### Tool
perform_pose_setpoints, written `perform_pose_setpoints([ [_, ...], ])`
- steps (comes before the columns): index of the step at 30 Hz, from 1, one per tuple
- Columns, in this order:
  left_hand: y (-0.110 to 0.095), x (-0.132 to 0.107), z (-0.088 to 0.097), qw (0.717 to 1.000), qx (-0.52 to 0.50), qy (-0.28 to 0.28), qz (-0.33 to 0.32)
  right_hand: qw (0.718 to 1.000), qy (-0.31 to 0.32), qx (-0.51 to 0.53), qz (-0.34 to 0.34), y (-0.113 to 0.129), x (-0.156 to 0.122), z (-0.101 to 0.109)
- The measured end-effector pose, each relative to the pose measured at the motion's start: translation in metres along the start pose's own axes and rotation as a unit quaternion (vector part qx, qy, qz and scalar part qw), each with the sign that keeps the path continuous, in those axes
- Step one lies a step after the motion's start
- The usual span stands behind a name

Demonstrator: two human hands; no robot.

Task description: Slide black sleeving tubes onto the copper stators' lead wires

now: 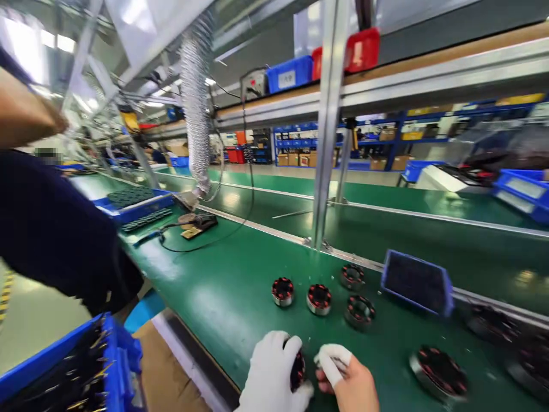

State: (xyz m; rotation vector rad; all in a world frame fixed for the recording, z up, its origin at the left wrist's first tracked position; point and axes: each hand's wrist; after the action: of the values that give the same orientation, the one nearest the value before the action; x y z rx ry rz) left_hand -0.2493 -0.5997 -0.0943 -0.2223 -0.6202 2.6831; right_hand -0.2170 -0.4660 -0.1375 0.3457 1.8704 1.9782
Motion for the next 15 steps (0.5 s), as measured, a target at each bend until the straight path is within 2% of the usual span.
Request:
perform_pose_setpoints([
  [2, -0.005, 0.0, -0.001, 0.999, -0.031, -0.001, -0.006, 0.989, -0.018, 0.121, -0.083, 0.001, 0.005, 0.002],
  [4, -0.004, 0.002, -0.005, 0.999, -0.041, -0.003, -0.016, 0.975, -0.023, 0.186, -0.117, 0.005, 0.01, 0.0],
  [8, 0.001, 0.008, -0.013, 0.999, -0.03, -0.007, -0.03, 0.967, -0.031, 0.227, -0.11, 0.012, 0.016, -0.004],
  [15, 0.004, 0.01, -0.02, 0.999, -0.014, -0.031, -0.037, 0.973, -0.008, 0.215, -0.082, 0.016, 0.02, -0.01],
])
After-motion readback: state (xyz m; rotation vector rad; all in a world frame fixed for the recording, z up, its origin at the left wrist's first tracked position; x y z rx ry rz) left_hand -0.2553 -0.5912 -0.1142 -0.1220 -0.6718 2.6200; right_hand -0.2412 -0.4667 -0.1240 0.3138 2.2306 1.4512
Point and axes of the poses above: each hand's wrist, its own x-axis towards the middle knuckle, its own z-axis out of the back of the hand, y = z × x, and after that the axes turned 1 degree about y, right-handed
